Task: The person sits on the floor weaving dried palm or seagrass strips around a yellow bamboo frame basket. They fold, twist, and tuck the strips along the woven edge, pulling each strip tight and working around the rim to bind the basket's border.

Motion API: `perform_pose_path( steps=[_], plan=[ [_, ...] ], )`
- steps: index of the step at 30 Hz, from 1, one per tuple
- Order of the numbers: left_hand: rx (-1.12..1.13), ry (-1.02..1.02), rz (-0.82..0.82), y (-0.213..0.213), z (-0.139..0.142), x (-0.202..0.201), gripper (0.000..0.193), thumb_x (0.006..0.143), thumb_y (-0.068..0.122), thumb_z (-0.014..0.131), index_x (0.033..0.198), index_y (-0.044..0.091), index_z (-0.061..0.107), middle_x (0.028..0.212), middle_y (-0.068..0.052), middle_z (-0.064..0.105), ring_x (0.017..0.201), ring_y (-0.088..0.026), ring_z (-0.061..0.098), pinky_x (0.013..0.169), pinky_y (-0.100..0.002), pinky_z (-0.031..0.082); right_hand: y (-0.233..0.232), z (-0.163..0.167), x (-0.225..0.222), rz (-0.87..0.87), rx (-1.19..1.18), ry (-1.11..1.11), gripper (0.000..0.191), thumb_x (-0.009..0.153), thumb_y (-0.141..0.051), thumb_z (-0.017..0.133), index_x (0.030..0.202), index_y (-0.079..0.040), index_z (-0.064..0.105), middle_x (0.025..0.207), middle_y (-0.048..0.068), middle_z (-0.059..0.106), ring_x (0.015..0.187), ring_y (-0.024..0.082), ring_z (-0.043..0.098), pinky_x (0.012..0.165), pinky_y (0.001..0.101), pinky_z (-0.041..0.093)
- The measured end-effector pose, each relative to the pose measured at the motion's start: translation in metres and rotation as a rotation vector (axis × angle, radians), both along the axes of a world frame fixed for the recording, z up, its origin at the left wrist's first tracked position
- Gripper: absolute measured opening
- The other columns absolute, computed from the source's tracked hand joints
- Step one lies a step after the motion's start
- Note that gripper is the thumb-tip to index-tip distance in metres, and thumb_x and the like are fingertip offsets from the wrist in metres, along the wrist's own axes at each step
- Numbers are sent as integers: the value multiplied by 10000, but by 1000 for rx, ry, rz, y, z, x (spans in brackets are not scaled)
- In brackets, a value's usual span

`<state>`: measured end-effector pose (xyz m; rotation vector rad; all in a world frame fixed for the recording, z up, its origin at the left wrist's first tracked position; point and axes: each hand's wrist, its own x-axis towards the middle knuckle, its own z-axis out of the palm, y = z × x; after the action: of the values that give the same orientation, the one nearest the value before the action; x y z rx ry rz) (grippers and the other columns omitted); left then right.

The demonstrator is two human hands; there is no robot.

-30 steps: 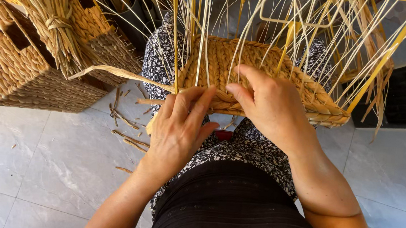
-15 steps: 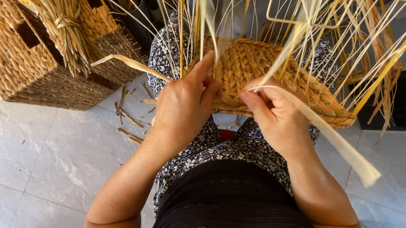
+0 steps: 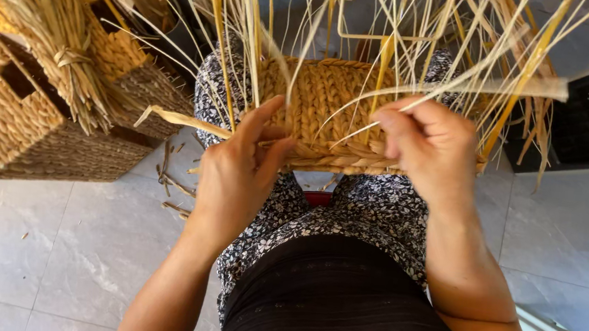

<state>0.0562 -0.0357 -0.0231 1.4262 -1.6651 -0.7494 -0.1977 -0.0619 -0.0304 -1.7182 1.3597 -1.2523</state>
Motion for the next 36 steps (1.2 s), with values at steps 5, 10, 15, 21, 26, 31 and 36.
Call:
perform_pose_path(
  steps=[5, 10, 15, 21, 26, 31, 36],
  plan=[
    [-335, -121, 76, 19, 0, 5, 278, 1023, 92, 742, 1284, 106, 647, 1062, -36, 775, 811, -141, 740, 678, -273, 575, 23, 9, -63, -190, -107, -176, 136, 1150, -32, 629, 1099, -45, 754, 757, 44, 672, 536, 33, 546, 479, 177, 416],
    [-580, -368, -138, 25, -5, -21, 415, 899, 181, 829, 1274, 116, 662, 1193, -78, 681, 1021, -261, 646, 870, -393, 526, 41, -2, -69, -208, -98, 55, 119, 1120, 5, 660, 1201, -5, 747, 895, 65, 722, 714, 58, 635, 587, 193, 476],
    [-510, -346, -56, 10, -6, -41, 407, 950, 171, 822, 1293, 59, 634, 1209, -81, 635, 1015, -266, 615, 845, -409, 502, 28, -2, -35, -178, -18, 327, 250, 944, -69, 759, 1185, -9, 730, 898, 55, 763, 518, 67, 590, 394, 181, 417],
    [-427, -393, 32, 3, 1, -48, 211, 933, 113, 776, 1097, 36, 667, 936, -102, 636, 851, -302, 606, 754, -417, 503, 18, -13, -43, -122, -82, 214, 130, 1037, -82, 709, 912, -45, 713, 697, 7, 651, 533, 59, 532, 433, 213, 372],
    [-413, -384, 26, -7, -10, -44, 117, 988, 125, 777, 953, 76, 677, 841, -45, 648, 754, -232, 622, 652, -373, 496, 29, -8, -86, -227, -69, -77, 153, 1089, -73, 629, 962, -39, 707, 687, 4, 625, 531, 25, 501, 451, 200, 366],
    [-358, -148, 75, -4, -16, -36, 103, 1004, 91, 766, 1049, 36, 690, 889, -47, 701, 598, -140, 560, 539, -309, 435, 52, 8, -95, -345, -71, -20, 126, 1117, -53, 633, 1152, -45, 754, 737, 16, 661, 557, 14, 512, 484, 178, 372],
    [-482, -166, -162, 8, -10, -64, 126, 975, 96, 782, 1083, 77, 719, 826, -38, 700, 652, -150, 634, 580, -318, 496, 48, 1, -69, -365, 18, 339, 177, 996, -69, 748, 1168, -33, 762, 673, 9, 651, 548, 47, 522, 467, 221, 366]
  ],
)
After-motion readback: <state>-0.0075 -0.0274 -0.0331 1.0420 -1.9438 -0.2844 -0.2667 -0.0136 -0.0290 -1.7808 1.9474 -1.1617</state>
